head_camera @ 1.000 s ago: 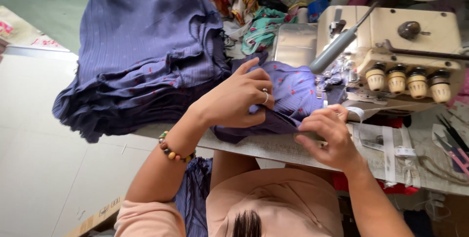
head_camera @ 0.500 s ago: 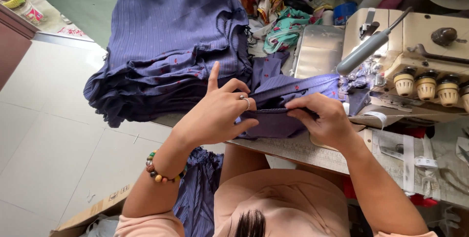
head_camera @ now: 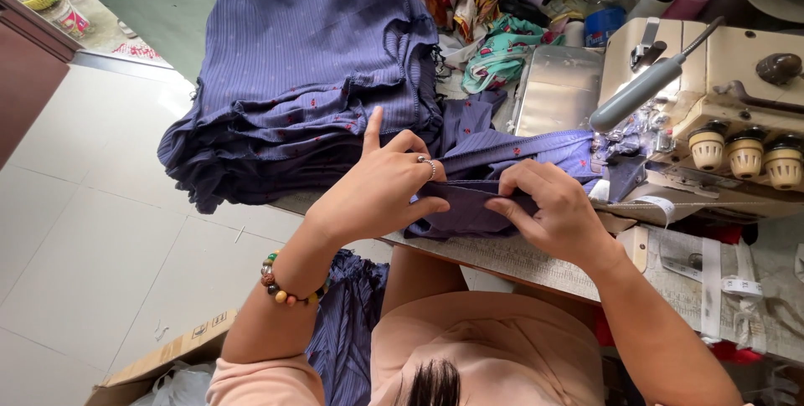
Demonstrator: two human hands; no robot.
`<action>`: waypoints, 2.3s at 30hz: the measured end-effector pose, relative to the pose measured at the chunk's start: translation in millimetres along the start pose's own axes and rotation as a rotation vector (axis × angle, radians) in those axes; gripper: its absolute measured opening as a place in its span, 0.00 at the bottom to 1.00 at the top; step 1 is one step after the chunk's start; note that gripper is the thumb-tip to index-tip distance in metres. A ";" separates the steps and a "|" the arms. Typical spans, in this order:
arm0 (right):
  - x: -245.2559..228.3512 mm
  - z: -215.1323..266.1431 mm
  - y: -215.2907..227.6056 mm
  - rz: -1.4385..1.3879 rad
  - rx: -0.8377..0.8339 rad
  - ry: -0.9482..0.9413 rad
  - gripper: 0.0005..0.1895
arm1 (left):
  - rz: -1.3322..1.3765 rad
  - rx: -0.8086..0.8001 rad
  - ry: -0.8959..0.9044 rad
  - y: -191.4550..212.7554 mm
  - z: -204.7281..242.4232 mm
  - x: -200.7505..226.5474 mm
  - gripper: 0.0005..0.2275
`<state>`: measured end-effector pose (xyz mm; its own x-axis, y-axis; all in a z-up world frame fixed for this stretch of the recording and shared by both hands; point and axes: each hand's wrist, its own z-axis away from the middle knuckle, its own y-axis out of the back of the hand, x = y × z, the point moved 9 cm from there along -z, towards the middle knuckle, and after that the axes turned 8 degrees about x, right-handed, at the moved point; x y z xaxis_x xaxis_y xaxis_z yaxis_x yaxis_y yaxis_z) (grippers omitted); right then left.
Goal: Using an overlock sewing machine to join fabric pieces together in a garment factory.
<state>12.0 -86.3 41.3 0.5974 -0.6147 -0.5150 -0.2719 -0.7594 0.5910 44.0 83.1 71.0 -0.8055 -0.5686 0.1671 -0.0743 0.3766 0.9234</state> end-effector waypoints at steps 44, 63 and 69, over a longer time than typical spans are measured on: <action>65.3 27.5 63.5 0.013 0.238 -0.100 0.02 | 0.804 -0.079 -0.076 26.4 4.4 -0.8 0.11; 67.7 34.4 52.7 0.119 0.291 0.012 0.03 | 0.850 -0.074 -0.068 20.9 3.1 -4.5 0.11; 56.3 31.7 63.9 0.054 0.311 -0.013 0.03 | 0.867 -0.077 -0.049 19.6 2.7 -8.9 0.11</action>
<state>4.3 -176.2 30.5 0.5663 -0.6573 -0.4974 -0.5218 -0.7530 0.4010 48.1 97.5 86.7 -0.5845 -0.0715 0.8082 0.6152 0.6104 0.4989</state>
